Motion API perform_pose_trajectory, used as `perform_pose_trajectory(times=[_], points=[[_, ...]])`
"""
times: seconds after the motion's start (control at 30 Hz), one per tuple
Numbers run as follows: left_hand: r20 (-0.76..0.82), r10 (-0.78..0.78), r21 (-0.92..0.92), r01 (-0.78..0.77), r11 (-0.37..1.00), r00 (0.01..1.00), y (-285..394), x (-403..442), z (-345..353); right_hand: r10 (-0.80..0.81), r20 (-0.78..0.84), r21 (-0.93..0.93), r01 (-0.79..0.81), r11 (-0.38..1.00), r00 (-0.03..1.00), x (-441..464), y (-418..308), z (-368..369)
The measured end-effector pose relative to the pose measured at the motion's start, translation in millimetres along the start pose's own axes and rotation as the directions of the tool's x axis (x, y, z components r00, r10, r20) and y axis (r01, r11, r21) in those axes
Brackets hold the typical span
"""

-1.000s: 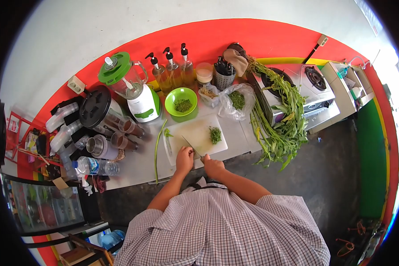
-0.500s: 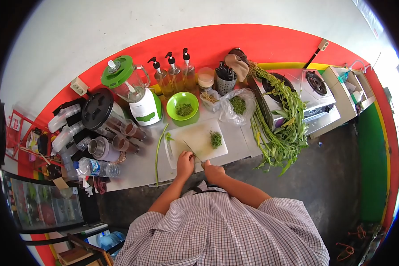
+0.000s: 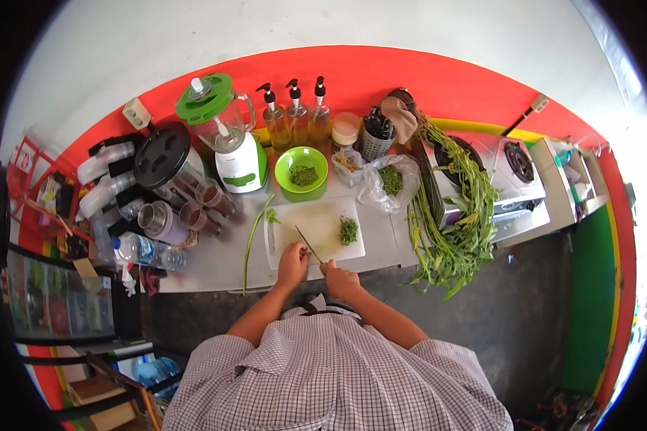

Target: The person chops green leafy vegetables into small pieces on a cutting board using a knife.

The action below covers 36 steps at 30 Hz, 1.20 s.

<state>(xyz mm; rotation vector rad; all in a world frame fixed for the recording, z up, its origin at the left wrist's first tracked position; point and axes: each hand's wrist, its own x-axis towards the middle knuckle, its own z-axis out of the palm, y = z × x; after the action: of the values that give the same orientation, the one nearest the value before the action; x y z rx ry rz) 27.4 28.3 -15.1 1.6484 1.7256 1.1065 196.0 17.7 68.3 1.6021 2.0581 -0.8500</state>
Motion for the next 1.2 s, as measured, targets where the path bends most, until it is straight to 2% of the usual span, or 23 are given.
perform_pose_trajectory(times=[0.03, 0.1, 0.17, 0.23, 0.4, 0.53, 0.63, 0.73, 0.8, 0.9, 1.03, 1.1, 1.2], points=[[0.040, -0.010, 0.027, 0.009, 1.000, 0.999, 0.7, -0.1, -2.4, -0.007, 0.008, -0.016, 0.007, 1.000, 1.000, 1.3, 4.7, 6.6], [0.070, -0.031, 0.052, 0.028, 0.998, 0.997, 0.1, -0.6, -6.8, 0.024, -0.033, 0.136, -0.020, 0.991, 0.999, 2.1, 14.5, 20.4], [0.105, -0.027, 0.104, 0.016, 0.994, 0.994, -2.0, 0.1, -10.9, 0.029, -0.053, 0.124, -0.023, 0.992, 0.998, 3.7, 19.3, 26.3], [0.115, -0.054, 0.083, 0.045, 0.996, 0.992, -4.6, -0.3, -17.0, 0.033, -0.072, 0.118, -0.024, 0.993, 0.997, 0.9, 22.6, 28.6], [0.129, -0.104, 0.081, 0.094, 0.992, 0.986, -5.7, -2.4, -29.7, 0.124, -0.197, 0.233, -0.076, 0.970, 0.973, 2.1, 33.7, 30.5], [0.095, -0.112, 0.123, 0.099, 0.987, 0.989, -2.9, -2.8, -34.9, 0.085, -0.219, 0.276, -0.022, 0.961, 0.972, -3.5, 36.8, 26.0], [0.065, -0.080, 0.146, 0.070, 0.987, 0.995, -7.0, -1.3, -35.5, 0.010, -0.181, 0.227, 0.032, 0.973, 0.983, -12.4, 37.7, 22.7], [0.086, -0.083, 0.164, 0.068, 0.984, 0.993, -7.9, 1.1, -39.9, 0.043, -0.192, 0.230, 0.003, 0.973, 0.981, -14.8, 45.4, 25.7], [0.119, -0.107, 0.178, 0.085, 0.980, 0.987, -5.8, 1.0, -44.1, 0.133, -0.251, 0.250, -0.069, 0.966, 0.959, -12.4, 56.4, 28.5], [0.163, -0.154, 0.088, 0.141, 0.986, 0.975, -0.2, -0.3, -49.7, 0.193, -0.289, 0.301, -0.103, 0.948, 0.938, -12.4, 68.2, 27.9], [0.163, -0.142, 0.080, 0.130, 0.988, 0.976, 5.1, -3.0, -56.0, 0.136, -0.307, 0.330, -0.028, 0.944, 0.942, -13.8, 72.8, 25.2], [0.182, -0.160, 0.095, 0.145, 0.985, 0.970, 3.1, -5.1, -58.2, 0.028, -0.331, 0.315, 0.082, 0.946, 0.943, -15.5, 70.0, 26.5], [0.200, -0.146, 0.115, 0.125, 0.986, 0.969, -3.0, -12.8, -57.1, -0.022, -0.313, 0.322, 0.128, 0.938, 0.949, -17.7, 70.4, 35.3]])
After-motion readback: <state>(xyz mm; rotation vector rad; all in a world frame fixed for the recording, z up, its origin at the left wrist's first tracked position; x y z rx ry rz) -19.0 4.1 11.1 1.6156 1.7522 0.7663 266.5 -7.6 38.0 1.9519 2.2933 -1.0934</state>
